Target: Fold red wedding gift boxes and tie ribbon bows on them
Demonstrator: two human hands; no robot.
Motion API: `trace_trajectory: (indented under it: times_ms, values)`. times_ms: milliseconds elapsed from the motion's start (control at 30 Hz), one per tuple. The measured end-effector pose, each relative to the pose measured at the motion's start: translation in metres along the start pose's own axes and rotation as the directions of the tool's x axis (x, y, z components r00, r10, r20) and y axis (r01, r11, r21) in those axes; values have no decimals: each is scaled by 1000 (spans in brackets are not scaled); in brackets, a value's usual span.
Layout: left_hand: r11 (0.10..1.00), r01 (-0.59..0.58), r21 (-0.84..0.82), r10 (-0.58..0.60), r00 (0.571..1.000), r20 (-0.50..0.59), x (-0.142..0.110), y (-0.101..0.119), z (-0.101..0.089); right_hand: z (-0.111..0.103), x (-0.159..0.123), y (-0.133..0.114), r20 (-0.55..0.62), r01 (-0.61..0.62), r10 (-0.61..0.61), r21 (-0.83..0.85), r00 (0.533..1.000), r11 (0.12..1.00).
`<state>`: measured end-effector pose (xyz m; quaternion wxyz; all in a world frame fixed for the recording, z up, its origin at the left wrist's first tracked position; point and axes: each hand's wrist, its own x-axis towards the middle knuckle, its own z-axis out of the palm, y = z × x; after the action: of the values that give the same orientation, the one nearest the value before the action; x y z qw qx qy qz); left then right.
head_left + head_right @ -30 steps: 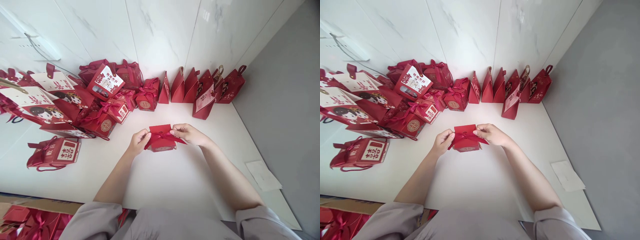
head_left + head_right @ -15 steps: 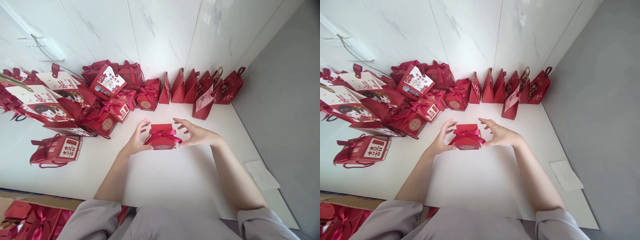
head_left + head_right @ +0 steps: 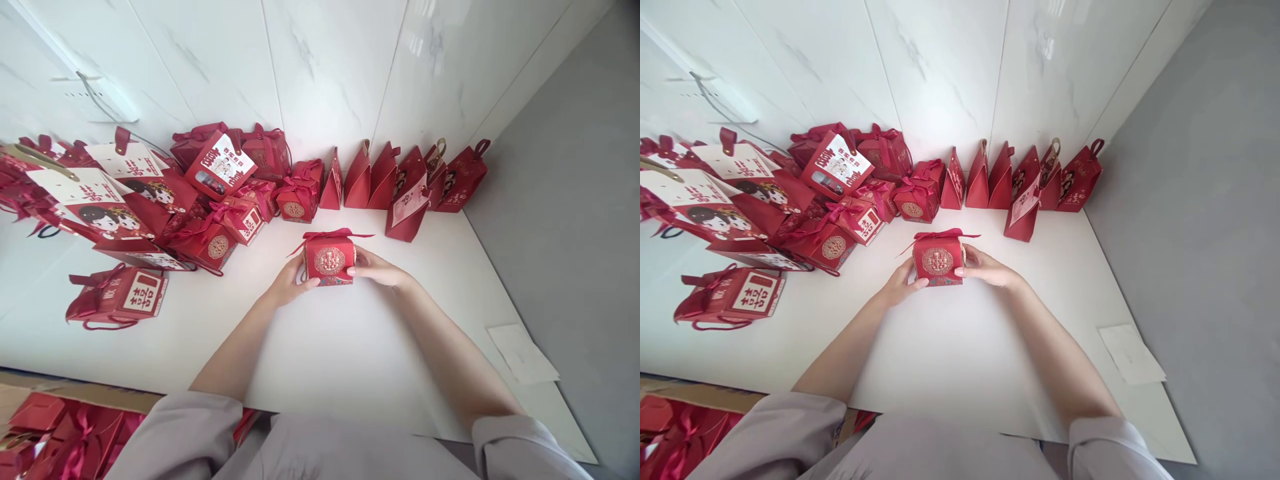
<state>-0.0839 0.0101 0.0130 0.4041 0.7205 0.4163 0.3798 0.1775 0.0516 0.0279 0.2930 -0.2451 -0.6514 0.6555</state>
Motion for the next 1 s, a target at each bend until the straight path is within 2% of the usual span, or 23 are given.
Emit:
trace_trajectory:
  times_ms: [133,267,367,467,533,633,833,1000]
  values:
    - [998,57,-5,-58,989,-133,6,-5,17,14,1,5,-103,66,-60,59,993,996]
    - [981,173,91,-134,935,-329,20,-13,33,23,1,10,-210,85,-68,76,975,993]
    - [973,205,109,-147,907,-394,35,-15,43,23,4,22,-336,98,-74,53,939,994]
    - [981,174,80,-131,914,-384,45,-9,47,22,8,37,-481,125,-93,34,872,992]
    - [992,118,39,-97,933,-346,46,-4,45,21,11,45,-534,129,-91,34,841,991]
    - [998,56,-11,-57,959,-277,43,-2,38,18,13,47,-525,117,-79,38,847,992]
    - [990,143,-21,-144,956,-255,41,-18,26,2,16,40,-452,70,-50,27,891,997]
    - [989,96,-115,-121,965,-232,39,-25,27,-3,12,41,-468,103,-128,-80,874,991]
